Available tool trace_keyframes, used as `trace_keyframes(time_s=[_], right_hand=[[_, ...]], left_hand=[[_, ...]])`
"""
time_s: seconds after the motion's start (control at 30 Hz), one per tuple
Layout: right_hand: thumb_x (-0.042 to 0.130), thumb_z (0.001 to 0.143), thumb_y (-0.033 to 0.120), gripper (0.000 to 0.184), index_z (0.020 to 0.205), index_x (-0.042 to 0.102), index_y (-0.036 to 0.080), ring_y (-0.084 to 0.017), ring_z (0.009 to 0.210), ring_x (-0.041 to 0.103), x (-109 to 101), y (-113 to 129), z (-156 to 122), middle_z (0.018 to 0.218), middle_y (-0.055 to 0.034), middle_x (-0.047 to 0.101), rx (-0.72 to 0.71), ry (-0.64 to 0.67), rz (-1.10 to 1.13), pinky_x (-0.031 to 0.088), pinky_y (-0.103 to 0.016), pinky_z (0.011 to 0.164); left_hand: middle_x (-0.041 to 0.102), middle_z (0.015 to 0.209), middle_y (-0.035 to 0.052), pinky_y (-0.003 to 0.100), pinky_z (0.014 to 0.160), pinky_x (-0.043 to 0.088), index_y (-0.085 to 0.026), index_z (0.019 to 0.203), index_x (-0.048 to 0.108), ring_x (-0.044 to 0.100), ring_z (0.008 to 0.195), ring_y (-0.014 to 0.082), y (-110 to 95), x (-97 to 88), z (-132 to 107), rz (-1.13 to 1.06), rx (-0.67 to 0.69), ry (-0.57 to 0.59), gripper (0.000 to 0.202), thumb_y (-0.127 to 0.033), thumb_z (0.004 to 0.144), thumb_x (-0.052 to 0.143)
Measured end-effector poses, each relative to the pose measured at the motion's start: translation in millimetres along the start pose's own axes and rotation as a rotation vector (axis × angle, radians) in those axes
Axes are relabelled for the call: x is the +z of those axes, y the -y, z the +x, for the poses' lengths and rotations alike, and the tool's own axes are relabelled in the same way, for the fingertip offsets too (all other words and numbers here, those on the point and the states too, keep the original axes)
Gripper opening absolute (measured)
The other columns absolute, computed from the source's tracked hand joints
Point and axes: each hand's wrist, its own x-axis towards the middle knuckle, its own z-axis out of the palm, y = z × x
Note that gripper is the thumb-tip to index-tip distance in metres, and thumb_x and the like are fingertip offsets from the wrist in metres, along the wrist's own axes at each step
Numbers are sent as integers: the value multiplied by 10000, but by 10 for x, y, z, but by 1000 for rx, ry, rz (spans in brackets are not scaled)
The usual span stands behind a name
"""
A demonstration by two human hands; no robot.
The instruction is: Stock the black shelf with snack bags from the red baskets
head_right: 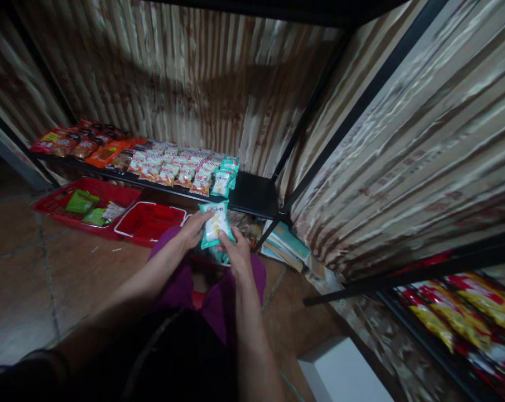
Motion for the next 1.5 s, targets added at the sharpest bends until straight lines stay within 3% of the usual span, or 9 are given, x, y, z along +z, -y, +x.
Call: trace_keyframes(time_s=[0.13, 0.37, 0.57, 0.9, 1.1, 1.33, 1.4, 1.5], right_hand=[[779, 593, 450, 607, 1113, 620, 179, -92, 503, 594, 13, -13, 0, 793, -6, 689, -11, -11, -11, 521, -221, 492], [761, 594, 477, 570, 1073, 644, 189, -115, 639, 631, 30, 67, -89, 929, -25, 698, -28, 50, -9, 542, -244, 606], [759, 583, 474, 558, 1048, 655, 184, -131, 689, 633, 25, 69, -105, 972, -47, 701, -8, 45, 14, 515, -237, 601], [749, 607, 461, 530, 1062, 652, 206, -85, 582, 588, -12, 47, -118, 954, -23, 697, -38, 7, -16, 483, -209, 546], [716, 652, 487, 441, 1009, 664, 233, -154, 785, 649, -38, 3, -131, 1053, -34, 680, -22, 30, 61, 531, -244, 641], [728, 646, 475, 509, 1075, 640, 215, -157, 800, 654, -16, -19, -150, 1092, -53, 668, -18, 45, 59, 529, -241, 642], [714, 655, 477, 519, 1093, 632, 211, -166, 821, 655, 0, -29, -140, 1101, -52, 665, -65, 16, 33, 531, -252, 659], [692, 667, 471, 552, 1143, 616, 201, -187, 875, 654, -2, -53, -93, 1086, -52, 676, -173, -75, -86, 531, -298, 756]], left_hand=[[690, 728, 53, 270, 660, 513, -111, 822, 631, 624, 618, 144, 1, 22, -44, 1, -11, -21, 266, -227, 626, 768], [686, 706, 49, 297, 693, 519, -120, 812, 622, 633, 613, 153, 20, 26, -17, -29, -29, -29, 245, -205, 627, 758], [691, 724, 50, 303, 680, 521, -129, 849, 616, 635, 614, 158, 42, 3, 15, -20, -20, 0, 281, -196, 612, 751], [681, 763, 28, 294, 684, 522, -160, 886, 594, 634, 651, 151, 78, 18, 15, -51, -28, -13, 290, -252, 648, 732], [669, 744, 11, 331, 700, 523, -167, 895, 579, 627, 632, 158, 53, 22, -20, -25, 16, -9, 300, -235, 637, 715], [673, 821, 40, 333, 739, 509, -156, 953, 574, 638, 723, 179, 48, 37, -79, 22, 41, 61, 382, -278, 629, 735], [671, 880, 59, 324, 757, 502, -154, 996, 561, 637, 764, 179, 60, 45, -72, 62, 75, 41, 414, -281, 642, 735], [642, 1004, 92, 296, 787, 486, -153, 1100, 517, 623, 831, 164, 101, 45, -29, 175, 151, -91, 507, -234, 650, 736]])
